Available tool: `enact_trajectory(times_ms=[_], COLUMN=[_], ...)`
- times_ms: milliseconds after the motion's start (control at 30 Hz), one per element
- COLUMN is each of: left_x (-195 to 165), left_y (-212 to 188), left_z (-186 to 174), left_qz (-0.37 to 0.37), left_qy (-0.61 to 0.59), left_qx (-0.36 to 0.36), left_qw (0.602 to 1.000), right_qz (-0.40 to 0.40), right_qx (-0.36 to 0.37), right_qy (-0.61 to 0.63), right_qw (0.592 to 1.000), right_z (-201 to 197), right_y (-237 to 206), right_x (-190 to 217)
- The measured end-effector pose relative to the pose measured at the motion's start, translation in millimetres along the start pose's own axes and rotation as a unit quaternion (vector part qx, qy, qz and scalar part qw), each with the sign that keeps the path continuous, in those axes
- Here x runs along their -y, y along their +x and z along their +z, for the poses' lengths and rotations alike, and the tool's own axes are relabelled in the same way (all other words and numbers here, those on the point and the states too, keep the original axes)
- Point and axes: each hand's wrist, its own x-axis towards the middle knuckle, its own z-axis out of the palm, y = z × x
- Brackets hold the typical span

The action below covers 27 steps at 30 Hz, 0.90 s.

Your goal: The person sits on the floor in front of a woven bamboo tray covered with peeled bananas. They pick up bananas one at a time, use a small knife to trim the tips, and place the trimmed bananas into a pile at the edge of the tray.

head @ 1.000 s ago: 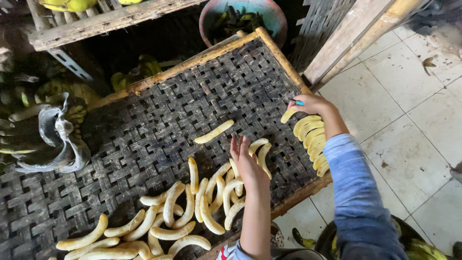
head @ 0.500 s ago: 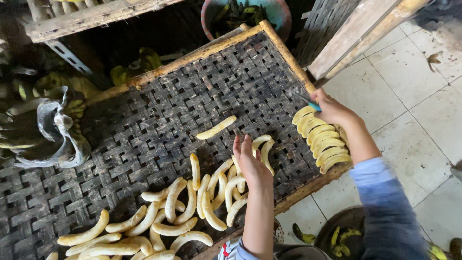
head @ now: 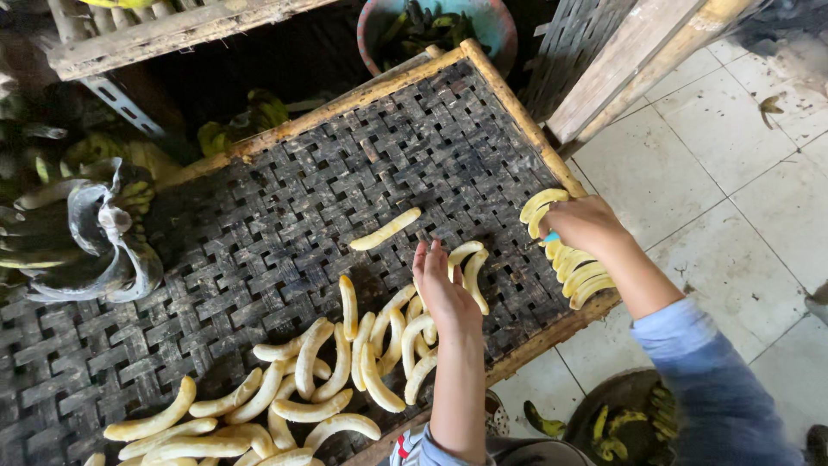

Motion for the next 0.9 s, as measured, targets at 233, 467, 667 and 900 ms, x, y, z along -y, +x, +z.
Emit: enact_trajectory(times_ms=[233, 467, 667, 900], left_x=[7, 6, 1, 5], left_y=[4, 1, -3, -11], left_z=[-2, -1, 3, 5], left_qz=[0.002, -0.002, -0.005, -0.02], left_qy=[-0.012, -0.018, -0.021, -0.026], left_qx=[0.006, 0.005, 0.0, 0.001], left_qw=[1.0, 1.0, 1.0, 0.999], right_qz=[0.068, 0.048, -0.105, -0.062], right_qx=[0.022, 0.031, 0.01, 0.083], right_qy=[0.04, 0.14, 0.427, 0.545], right_qw=[0.997, 0.989, 0.898, 0.832], right_z=[-15, -25, -3, 4], right_y=[34, 42, 61, 77], right_x=[-5, -4, -40, -50])
